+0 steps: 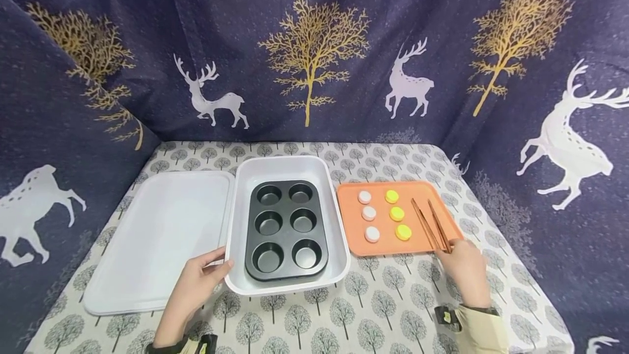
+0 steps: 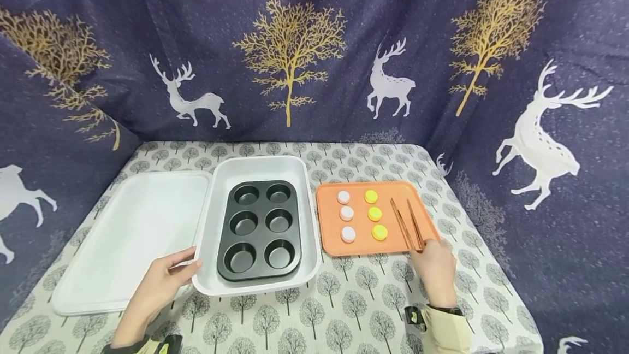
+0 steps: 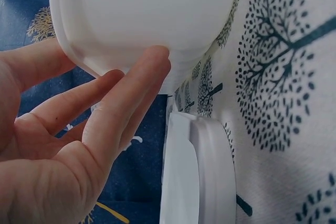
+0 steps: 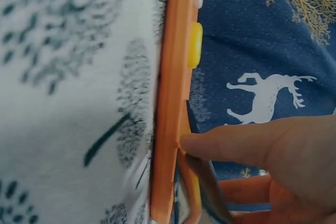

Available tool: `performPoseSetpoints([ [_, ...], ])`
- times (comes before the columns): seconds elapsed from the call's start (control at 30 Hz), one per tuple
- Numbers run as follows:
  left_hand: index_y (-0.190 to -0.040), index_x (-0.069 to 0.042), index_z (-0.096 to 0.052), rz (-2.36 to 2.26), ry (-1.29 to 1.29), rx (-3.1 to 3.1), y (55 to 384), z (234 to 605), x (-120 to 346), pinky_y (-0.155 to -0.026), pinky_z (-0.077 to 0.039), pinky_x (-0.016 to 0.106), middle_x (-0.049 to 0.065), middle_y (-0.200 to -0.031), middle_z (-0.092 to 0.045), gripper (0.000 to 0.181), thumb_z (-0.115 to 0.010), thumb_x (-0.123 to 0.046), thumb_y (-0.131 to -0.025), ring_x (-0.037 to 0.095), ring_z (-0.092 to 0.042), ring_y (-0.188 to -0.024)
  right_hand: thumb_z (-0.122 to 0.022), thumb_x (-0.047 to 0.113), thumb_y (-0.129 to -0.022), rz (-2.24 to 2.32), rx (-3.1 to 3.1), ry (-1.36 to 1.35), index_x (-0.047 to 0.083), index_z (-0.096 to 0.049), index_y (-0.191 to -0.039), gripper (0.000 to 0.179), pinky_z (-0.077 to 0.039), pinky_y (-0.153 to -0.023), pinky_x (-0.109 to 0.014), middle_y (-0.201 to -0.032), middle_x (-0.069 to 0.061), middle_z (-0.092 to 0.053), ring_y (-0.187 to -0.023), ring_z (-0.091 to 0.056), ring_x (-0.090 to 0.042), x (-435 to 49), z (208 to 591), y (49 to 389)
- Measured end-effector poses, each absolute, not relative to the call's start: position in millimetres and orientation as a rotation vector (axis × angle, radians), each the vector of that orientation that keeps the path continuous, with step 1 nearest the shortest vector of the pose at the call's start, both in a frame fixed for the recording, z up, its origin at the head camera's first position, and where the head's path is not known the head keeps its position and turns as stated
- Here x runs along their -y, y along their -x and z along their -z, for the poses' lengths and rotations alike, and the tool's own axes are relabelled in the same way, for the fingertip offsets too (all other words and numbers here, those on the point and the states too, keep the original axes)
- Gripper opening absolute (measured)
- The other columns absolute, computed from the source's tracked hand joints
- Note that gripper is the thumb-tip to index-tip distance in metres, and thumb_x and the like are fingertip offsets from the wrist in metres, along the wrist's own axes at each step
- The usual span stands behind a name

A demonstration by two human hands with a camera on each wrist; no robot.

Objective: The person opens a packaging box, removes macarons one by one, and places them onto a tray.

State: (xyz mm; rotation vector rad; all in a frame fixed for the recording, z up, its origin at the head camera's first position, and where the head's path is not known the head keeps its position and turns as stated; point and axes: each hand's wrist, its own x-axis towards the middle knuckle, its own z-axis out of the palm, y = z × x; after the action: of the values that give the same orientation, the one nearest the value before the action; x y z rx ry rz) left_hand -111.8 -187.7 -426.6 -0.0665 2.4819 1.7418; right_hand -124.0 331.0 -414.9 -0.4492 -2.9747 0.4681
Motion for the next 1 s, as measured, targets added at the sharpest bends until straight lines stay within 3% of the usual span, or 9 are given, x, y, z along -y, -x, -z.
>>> performPoseSetpoints([
  [0.17,-0.136,0.01,-0.048,-1.747,0.053,-2.489,112,426,188,-0.078,-0.062,0.032,0.035,-0.13,-0.055,0.048,-0.062,-0.01,-0.095,0.039,-0.067,-0.106,-0.067,0.021,-0.084,-0.478,2.992,0.434,-0.015,-0.062,-0.107,0.043,-0.048,-0.06,-0.051,-0.091,-0.031,-0.065,-0.075,-0.061,-0.039,-333,415,128],
  [0.4,-0.137,0.009,-0.048,-1.716,0.072,-2.51,112,428,188,-0.081,-0.062,0.034,0.035,-0.132,-0.053,0.049,-0.063,-0.012,-0.095,0.039,-0.067,-0.107,-0.067,0.021,-0.085,-0.507,3.037,0.419,-0.019,-0.058,-0.113,0.05,-0.053,-0.059,-0.048,-0.101,-0.038,-0.063,-0.074,-0.063,-0.038,-336,413,133],
  [0.7,-0.137,0.008,-0.049,-1.716,0.065,-2.532,110,431,193,-0.08,-0.062,0.033,0.034,-0.134,-0.053,0.05,-0.063,-0.015,-0.096,0.038,-0.068,-0.106,-0.061,0.032,-0.092,-0.556,3.007,0.477,-0.02,-0.048,-0.128,0.065,-0.053,-0.074,-0.059,-0.114,-0.039,-0.059,-0.096,-0.06,-0.052,-332,408,126],
  [1.0,-0.138,0.009,-0.048,-1.611,0.04,-2.588,108,425,200,-0.082,-0.062,0.036,0.034,-0.132,-0.054,0.051,-0.062,-0.017,-0.096,0.039,-0.067,-0.108,-0.053,0.032,-0.1,-0.621,2.704,0.342,-0.01,-0.055,-0.128,0.051,-0.049,-0.08,-0.06,-0.113,-0.032,-0.061,-0.1,-0.059,-0.047,-319,386,121],
])
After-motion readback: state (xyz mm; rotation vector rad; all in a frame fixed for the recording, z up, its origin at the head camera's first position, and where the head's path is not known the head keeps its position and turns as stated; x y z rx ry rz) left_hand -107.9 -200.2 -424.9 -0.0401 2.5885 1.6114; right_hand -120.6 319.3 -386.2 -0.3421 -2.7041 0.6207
